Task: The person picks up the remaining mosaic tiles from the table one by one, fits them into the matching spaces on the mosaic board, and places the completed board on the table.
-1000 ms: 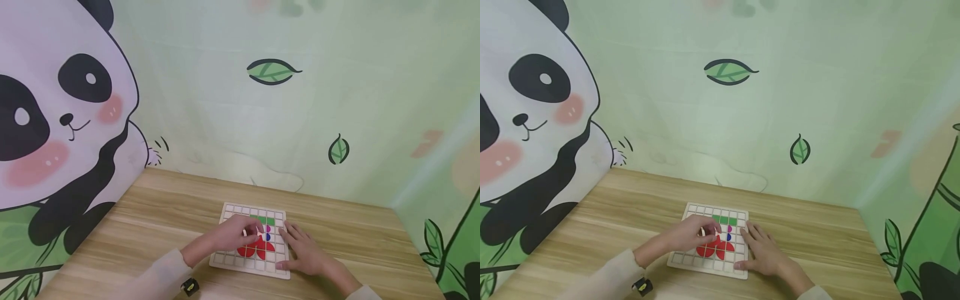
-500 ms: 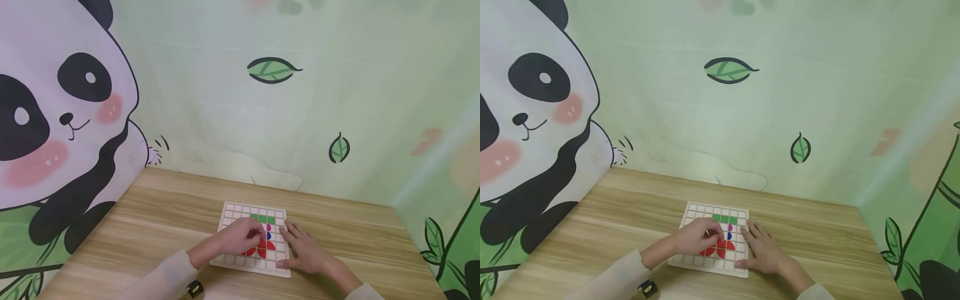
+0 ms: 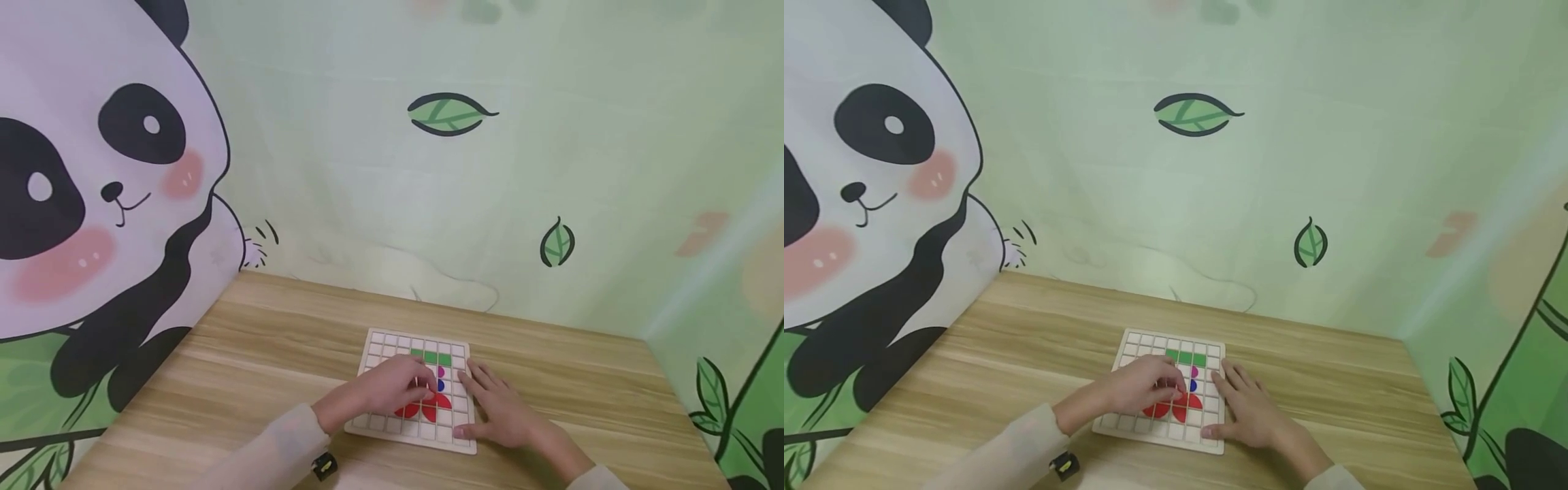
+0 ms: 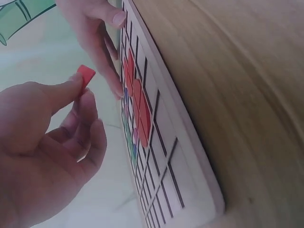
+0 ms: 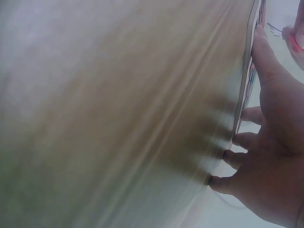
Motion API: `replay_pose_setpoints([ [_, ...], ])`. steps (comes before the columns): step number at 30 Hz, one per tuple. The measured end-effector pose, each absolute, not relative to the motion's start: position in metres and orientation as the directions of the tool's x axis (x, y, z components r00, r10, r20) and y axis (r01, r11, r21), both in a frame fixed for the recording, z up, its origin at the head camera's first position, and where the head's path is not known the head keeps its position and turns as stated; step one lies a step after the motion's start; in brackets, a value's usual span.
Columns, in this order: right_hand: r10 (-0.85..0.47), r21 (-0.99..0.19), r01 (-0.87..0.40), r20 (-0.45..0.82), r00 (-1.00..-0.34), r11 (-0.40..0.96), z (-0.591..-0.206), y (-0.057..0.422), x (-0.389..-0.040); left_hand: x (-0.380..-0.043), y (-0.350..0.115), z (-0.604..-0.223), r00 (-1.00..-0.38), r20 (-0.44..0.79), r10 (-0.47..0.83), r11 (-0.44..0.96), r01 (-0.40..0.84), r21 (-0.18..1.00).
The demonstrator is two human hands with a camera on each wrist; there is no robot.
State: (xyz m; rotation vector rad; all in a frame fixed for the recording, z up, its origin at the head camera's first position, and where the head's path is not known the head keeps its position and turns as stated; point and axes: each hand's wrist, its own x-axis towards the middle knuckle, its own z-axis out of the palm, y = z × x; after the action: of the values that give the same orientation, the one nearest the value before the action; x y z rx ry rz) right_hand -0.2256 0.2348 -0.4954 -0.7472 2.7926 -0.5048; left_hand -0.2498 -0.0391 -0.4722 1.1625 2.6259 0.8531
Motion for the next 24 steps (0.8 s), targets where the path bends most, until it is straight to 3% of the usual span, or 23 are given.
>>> replay_pose_setpoints([
  [24,-0.539,-0.389,-0.474,-0.072,-0.839,0.790,-0.500,0.236,-0.225,-0.247,-0.002,-0.482,-0.702,0.067,0.709,0.640,0.681,0.357],
])
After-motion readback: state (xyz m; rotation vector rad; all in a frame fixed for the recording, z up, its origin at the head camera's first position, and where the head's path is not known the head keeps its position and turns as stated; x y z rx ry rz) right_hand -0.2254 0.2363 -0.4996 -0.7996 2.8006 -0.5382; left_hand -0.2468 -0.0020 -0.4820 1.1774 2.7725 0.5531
